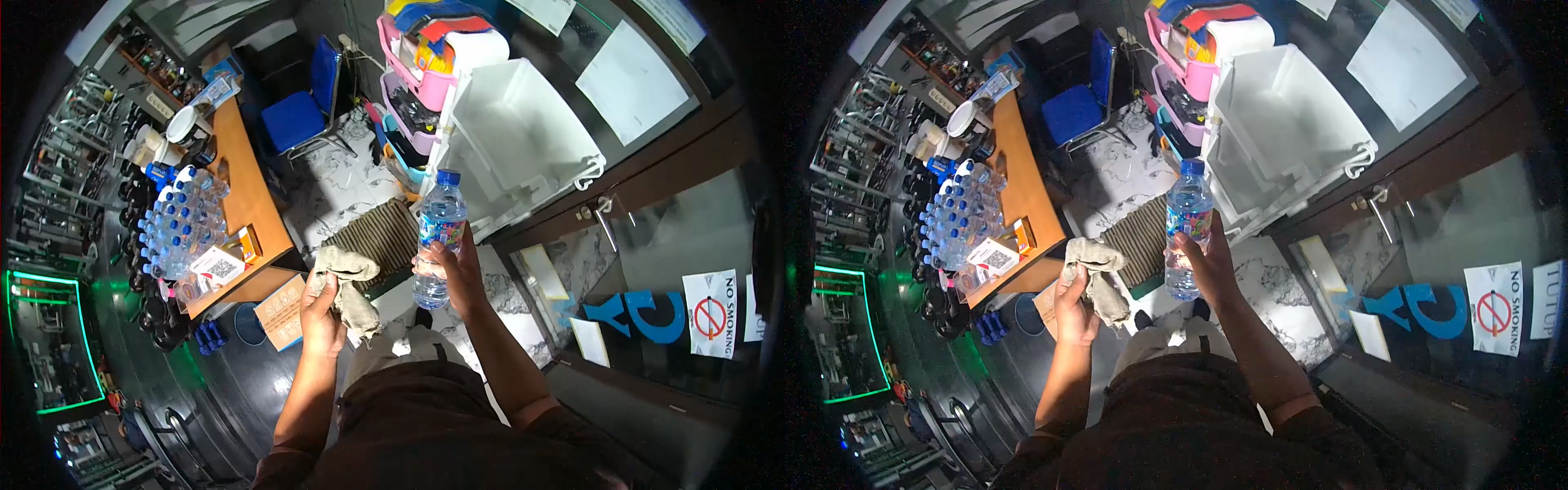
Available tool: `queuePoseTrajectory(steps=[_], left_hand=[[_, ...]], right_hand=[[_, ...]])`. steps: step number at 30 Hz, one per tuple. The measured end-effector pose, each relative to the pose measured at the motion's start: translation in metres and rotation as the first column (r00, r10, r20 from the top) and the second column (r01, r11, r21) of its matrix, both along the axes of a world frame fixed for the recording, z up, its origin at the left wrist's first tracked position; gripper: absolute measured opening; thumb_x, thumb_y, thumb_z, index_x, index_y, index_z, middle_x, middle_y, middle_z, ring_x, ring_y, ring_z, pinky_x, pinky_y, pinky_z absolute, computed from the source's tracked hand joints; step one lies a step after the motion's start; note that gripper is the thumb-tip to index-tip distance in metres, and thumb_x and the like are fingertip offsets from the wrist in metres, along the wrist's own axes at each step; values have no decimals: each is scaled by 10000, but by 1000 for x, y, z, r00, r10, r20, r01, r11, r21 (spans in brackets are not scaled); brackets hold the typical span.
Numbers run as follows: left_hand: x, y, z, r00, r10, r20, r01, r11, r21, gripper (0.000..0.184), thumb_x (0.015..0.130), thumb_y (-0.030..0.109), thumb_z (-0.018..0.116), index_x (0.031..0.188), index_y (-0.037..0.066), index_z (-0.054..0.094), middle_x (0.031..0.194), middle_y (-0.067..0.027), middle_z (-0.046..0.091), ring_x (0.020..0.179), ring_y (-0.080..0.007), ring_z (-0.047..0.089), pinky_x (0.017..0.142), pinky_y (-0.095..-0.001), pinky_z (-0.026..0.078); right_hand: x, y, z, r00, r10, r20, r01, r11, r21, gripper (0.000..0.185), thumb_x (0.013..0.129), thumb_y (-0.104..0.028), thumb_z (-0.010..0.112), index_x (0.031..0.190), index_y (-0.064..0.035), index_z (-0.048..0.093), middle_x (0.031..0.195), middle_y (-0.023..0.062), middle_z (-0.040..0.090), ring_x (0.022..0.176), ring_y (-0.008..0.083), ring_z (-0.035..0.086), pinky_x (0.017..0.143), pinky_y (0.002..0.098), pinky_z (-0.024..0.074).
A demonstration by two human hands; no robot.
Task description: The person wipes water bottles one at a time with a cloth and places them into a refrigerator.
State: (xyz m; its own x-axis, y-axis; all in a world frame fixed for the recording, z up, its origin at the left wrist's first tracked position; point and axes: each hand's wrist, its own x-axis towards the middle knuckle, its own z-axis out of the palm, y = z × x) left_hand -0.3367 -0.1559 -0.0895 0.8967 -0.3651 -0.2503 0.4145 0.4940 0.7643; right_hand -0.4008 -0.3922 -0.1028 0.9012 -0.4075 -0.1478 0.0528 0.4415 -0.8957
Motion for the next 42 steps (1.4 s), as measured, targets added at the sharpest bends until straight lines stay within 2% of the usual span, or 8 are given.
queuePoseTrajectory(steps=[9, 14, 16, 19, 26, 32, 37, 42], left_hand=[[57, 35, -64, 997, -10, -82, 4, 997, -81, 337, 1076, 200, 610, 1363, 24, 603, 1250, -85, 713, 1149, -206, 680, 1007, -360, 527], [89, 36, -167, 991, 4, -136, -12, 998, -65, 354, 1097, 218, 577, 1390, 19, 582, 1301, -108, 693, 1180, -221, 670, 1039, -375, 512], [99, 28, -201, 985, 48, -164, -52, 999, -16, 376, 1099, 224, 570, 1414, 19, 568, 1305, -112, 692, 1193, -232, 668, 1043, -373, 510], [109, 12, -269, 975, 96, -199, -97, 995, 5, 397, 1101, 232, 564, 1438, 24, 551, 1329, -120, 679, 1205, -242, 663, 1054, -379, 508], [104, -24, -431, 918, 169, -358, -146, 985, 92, 453, 1082, 249, 615, 1455, 17, 507, 1335, -144, 651, 1198, -257, 659, 977, -409, 579], [79, -51, -555, 836, 285, -469, -188, 952, 242, 428, 1068, 256, 644, 1404, 9, 549, 1309, -142, 660, 1176, -247, 664, 968, -417, 585], [54, -56, -630, 834, 207, -512, -144, 977, 160, 442, 1057, 236, 651, 1427, 17, 549, 1315, -128, 667, 1213, -257, 660, 1019, -427, 569], [25, -55, -667, 817, 190, -544, -87, 974, 209, 446, 1073, 252, 625, 1450, 30, 540, 1364, -121, 648, 1247, -258, 641, 1033, -438, 563]], right_hand=[[48, 42, -48, 994, -107, -39, 105, 994, -34, 547, 1036, -116, 662, 1494, -83, 366, 1227, 97, 585, 1015, 165, 656, 861, 339, 583], [80, 38, -155, 985, -130, -114, 103, 972, -212, 640, 1013, -128, 695, 1539, -55, 337, 1305, 100, 576, 1182, 169, 592, 984, 328, 520], [93, 34, -194, 987, -86, -137, 63, 985, -163, 685, 995, -133, 722, 1546, -37, 327, 1319, 107, 585, 1176, 175, 600, 996, 341, 517], [104, 26, -266, 975, -143, -168, 73, 929, -364, 728, 955, -147, 778, 1527, -14, 348, 1291, 110, 603, 1143, 181, 616, 1008, 363, 506], [121, 2, -432, 968, -99, -231, 12, 936, -352, 710, 946, -182, 802, 1493, -29, 376, 1306, 119, 588, 1178, 194, 607, 1016, 377, 504], [118, -19, -577, 974, -134, -184, 41, 897, -440, 726, 915, -203, 859, 1444, -51, 386, 1310, 141, 636, 1236, 248, 656, 1077, 415, 539], [103, -46, -674, 951, -175, -255, 8, 839, -545, 662, 888, -142, 857, 1384, 2, 445, 1346, 221, 611, 1293, 341, 619, 1108, 466, 505], [100, -72, -722, 798, -471, -377, -147, 454, -879, 738, 889, -203, 865, 1475, -74, 435, 1357, 204, 599, 1227, 343, 600, 1092, 476, 462]])
